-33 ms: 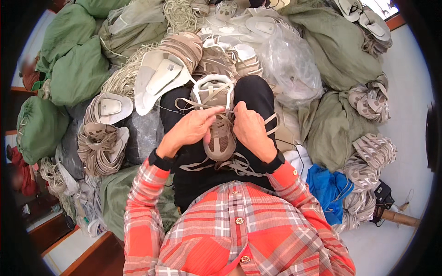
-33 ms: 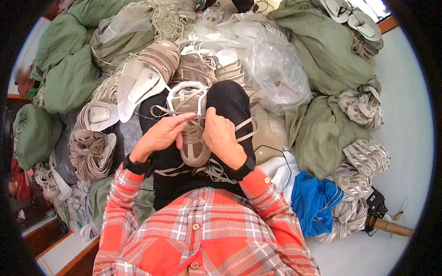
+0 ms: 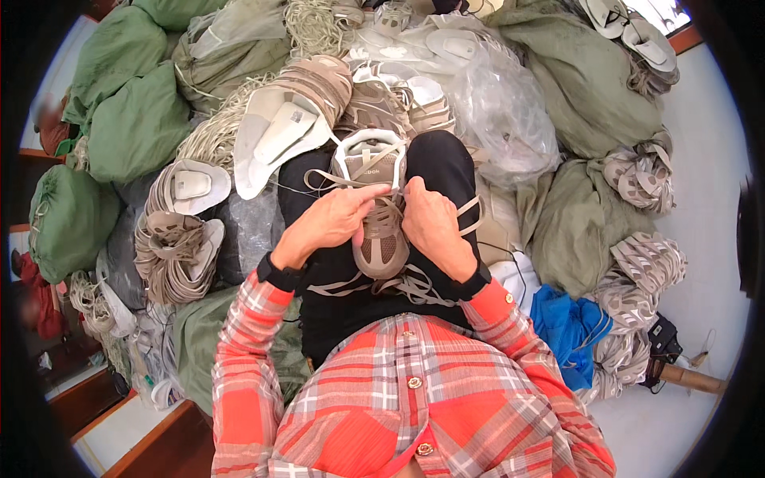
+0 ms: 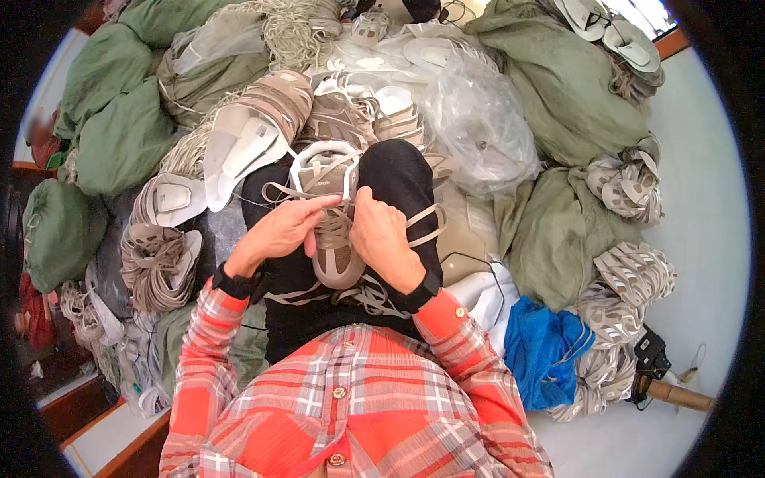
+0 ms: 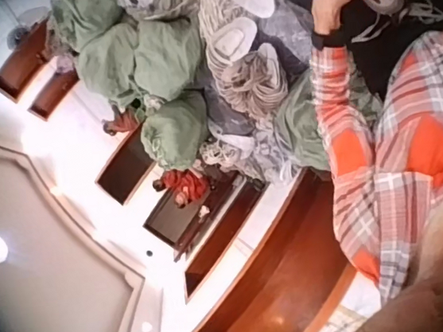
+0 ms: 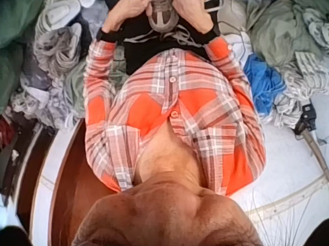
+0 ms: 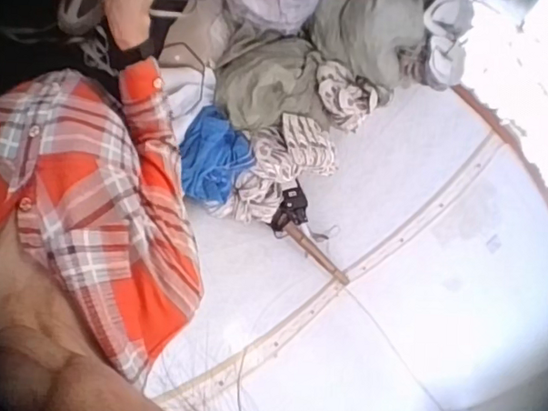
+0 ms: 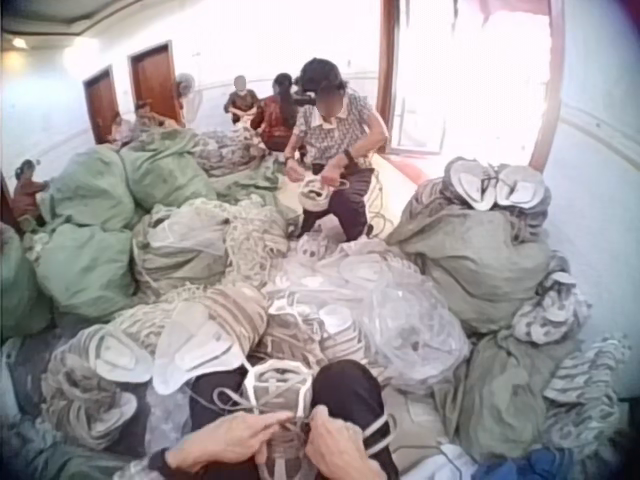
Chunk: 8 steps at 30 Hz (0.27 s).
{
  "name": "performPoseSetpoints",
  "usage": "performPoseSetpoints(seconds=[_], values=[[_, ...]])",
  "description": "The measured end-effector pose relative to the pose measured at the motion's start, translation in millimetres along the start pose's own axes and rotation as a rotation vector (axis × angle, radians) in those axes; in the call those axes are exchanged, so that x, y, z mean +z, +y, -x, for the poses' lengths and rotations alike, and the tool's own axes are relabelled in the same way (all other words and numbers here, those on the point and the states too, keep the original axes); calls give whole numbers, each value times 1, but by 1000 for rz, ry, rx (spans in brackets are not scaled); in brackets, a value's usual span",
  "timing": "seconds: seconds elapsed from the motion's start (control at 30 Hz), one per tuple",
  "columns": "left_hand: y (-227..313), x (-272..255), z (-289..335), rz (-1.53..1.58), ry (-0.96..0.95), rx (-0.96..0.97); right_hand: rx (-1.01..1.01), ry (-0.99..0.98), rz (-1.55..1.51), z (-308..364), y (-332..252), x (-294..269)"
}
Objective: Lace a tan and white sneaker while seated among bags of components.
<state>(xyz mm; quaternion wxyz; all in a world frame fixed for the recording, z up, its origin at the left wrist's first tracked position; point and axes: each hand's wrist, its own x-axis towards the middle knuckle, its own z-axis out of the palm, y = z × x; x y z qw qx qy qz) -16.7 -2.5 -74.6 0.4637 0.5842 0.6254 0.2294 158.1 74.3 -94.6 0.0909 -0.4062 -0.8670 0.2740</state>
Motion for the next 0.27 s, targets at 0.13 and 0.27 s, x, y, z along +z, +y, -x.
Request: performPoseSetpoints(seconds=[0.13,0.27], values=[[12,-20,-16,-115,-114,-27,-18,47,-5,2,2,5],[-6,-8,-40,-330,47,113,-16,26,-39,3,11,9]])
